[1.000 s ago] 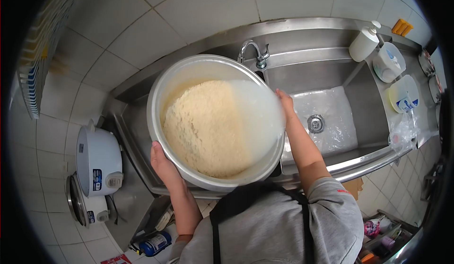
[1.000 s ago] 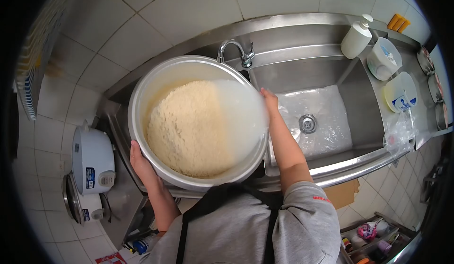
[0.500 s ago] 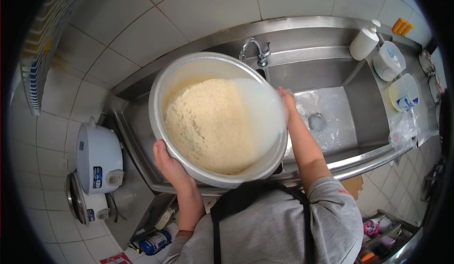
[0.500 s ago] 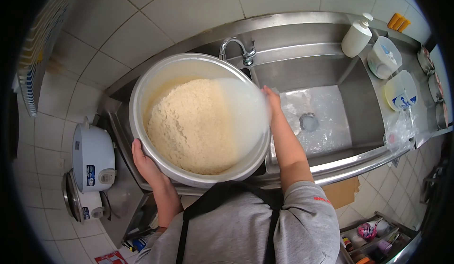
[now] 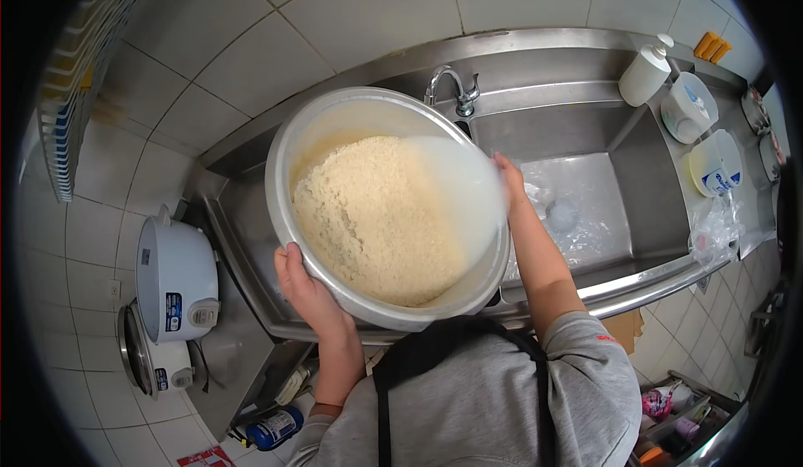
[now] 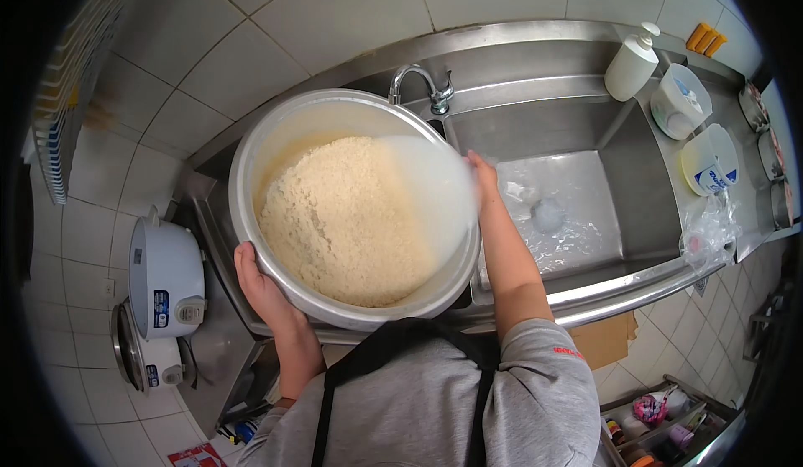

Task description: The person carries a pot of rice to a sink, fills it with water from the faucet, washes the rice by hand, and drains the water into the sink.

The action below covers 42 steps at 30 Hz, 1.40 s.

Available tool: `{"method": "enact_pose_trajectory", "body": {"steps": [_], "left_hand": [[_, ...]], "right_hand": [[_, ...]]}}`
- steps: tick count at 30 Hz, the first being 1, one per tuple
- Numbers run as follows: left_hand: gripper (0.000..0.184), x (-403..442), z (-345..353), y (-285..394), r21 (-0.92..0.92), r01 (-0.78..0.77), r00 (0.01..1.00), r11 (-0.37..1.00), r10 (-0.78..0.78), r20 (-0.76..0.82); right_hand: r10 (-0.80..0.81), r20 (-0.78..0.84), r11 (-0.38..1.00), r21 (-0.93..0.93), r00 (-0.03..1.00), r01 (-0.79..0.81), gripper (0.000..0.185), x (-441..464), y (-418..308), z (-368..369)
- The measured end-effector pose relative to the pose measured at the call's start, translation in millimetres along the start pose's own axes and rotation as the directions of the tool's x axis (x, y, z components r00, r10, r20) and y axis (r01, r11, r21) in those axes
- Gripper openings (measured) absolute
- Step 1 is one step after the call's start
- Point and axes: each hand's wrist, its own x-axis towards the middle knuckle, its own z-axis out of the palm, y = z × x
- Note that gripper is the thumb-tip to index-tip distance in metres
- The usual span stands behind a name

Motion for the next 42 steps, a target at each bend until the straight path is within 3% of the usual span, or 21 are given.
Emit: {"method": "enact_pose_trajectory", "body": {"steps": [11,14,23,26,29,42], "left_hand": [[0.016,-6,1,-2,-0.057,-0.033,0.996,0.998,0.037,0.078],[0.016,-8,3,0,-0.051,-0.038,0.995,0.998,0.043,0.092],[0.016,-16,12,7,-0.076,-0.027,0.996,0.997,0.033,0.081],[0.015,-16,12,7,-0.061,-0.039,0.994,0.997,0.045,0.098],[0.015,-18,16,9,-0.048,-0.046,0.996,0.998,0.050,0.078],[0.024,-26,18,5,-0.064,-0.108,0.988,0.992,0.114,0.102]], "right_hand": [[-0.059,0.053,0.988,-0.136,0.997,0.065,0.020,-6,-1,-3],[-0.045,0.004,0.997,-0.055,0.999,0.045,0.020,-3,1,-1],[-0.016,0.082,0.999,0.034,0.996,0.014,0.020,11,3,-9],[-0.165,0.047,0.973,-0.155,0.985,0.170,0.020,1,-2,-3],[-0.194,0.061,0.936,-0.286,0.979,0.204,0.017,0,1,-6],[-0.163,0.017,0.980,-0.112,0.986,0.164,0.021,-4,5,-13]]}}
